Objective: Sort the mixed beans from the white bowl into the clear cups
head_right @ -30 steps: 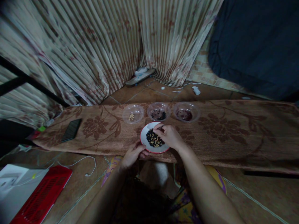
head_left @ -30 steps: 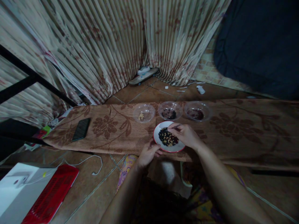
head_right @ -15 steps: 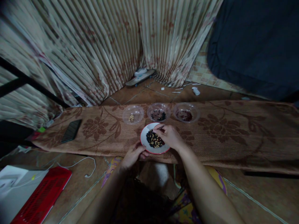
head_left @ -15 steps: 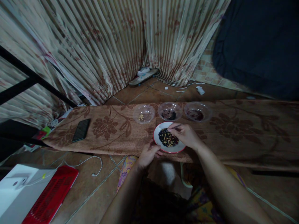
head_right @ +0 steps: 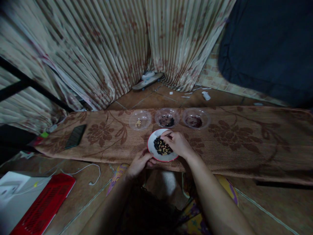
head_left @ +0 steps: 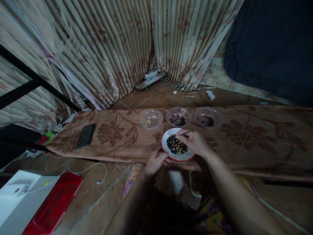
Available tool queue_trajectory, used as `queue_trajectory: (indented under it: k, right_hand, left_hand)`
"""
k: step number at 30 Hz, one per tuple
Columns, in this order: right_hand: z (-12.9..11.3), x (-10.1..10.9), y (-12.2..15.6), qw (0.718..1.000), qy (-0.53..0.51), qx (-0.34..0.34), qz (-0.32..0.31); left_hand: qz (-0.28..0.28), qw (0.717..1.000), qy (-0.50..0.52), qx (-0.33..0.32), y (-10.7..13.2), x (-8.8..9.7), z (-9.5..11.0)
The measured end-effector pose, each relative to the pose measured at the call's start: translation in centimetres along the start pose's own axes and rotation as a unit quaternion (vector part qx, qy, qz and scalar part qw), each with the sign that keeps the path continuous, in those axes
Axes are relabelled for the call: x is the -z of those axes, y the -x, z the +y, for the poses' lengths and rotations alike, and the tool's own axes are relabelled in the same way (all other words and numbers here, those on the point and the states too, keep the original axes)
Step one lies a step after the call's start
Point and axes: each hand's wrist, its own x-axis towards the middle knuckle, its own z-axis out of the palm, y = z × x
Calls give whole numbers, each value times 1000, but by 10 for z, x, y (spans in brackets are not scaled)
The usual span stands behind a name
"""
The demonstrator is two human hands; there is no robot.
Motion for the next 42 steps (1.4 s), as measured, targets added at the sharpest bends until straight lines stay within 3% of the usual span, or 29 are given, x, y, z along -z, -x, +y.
queue_trajectory:
  k: [28,31,38,42]
  right_hand:
    - [-3,5,1,1000,-24,-16,9]
    - [-4,11,-1,997,-57,1,51]
    - [3,27,-33,960,-128,-20,250]
    - [14,24,-50,941,-181,-41,281]
  left_hand:
    - [7,1000,9,4,-1,1,-3]
    - [8,1000,6,6,-1,1,-3]
    - [7,1000,-14,5,1,2,1]
    - [10,1000,-18,7,2,2,2]
